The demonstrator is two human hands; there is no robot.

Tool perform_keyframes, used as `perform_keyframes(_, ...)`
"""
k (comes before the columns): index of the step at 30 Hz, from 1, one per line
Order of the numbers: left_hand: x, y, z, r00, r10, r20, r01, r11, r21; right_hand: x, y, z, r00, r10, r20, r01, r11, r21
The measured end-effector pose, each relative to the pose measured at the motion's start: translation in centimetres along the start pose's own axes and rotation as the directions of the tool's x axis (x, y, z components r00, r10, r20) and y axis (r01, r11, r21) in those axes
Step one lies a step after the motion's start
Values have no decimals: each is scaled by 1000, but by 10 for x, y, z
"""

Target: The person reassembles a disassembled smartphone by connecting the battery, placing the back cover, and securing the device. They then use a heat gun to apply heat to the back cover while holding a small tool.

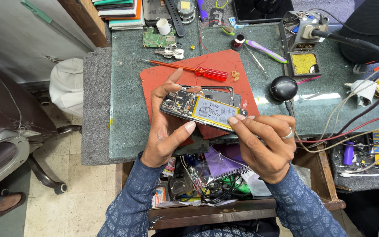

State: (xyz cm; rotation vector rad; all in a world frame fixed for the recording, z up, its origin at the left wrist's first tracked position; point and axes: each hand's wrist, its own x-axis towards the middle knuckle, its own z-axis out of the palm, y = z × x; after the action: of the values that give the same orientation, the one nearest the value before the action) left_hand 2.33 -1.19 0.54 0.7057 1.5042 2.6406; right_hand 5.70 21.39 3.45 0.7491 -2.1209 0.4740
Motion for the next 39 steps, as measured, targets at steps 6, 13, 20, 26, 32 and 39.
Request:
perform_keyframes(6,-1,0,0,1000,2,2,-2,1000,-6,0,0,0,1000,1,3,-1,1000,6)
perform_keyframes(13,-1,-1,-1,1000,17,17,-17,1000,2,-1,-2,1,1000,-2,-9,2,1000,11)
perform_keyframes(20,-2,-2,-2,1000,25,12,-25,1000,-10,0,-3,0,1000,-2,4,2,1000,25)
perform_keyframes(26,-1,0,-4,1000,13,6,-13,1000,29,0,-3,-1,1000,-4,5,3,999,37)
perform_keyframes(32,-1,-1,-5,999,24,23,-25,999,30,0,-2,-1,1000,-5,0,5,999,38)
perform_keyframes(39,-1,-3,-4,1000,18,18,-18,1000,-8,-2,-2,1,1000,-10,0,10,999,36)
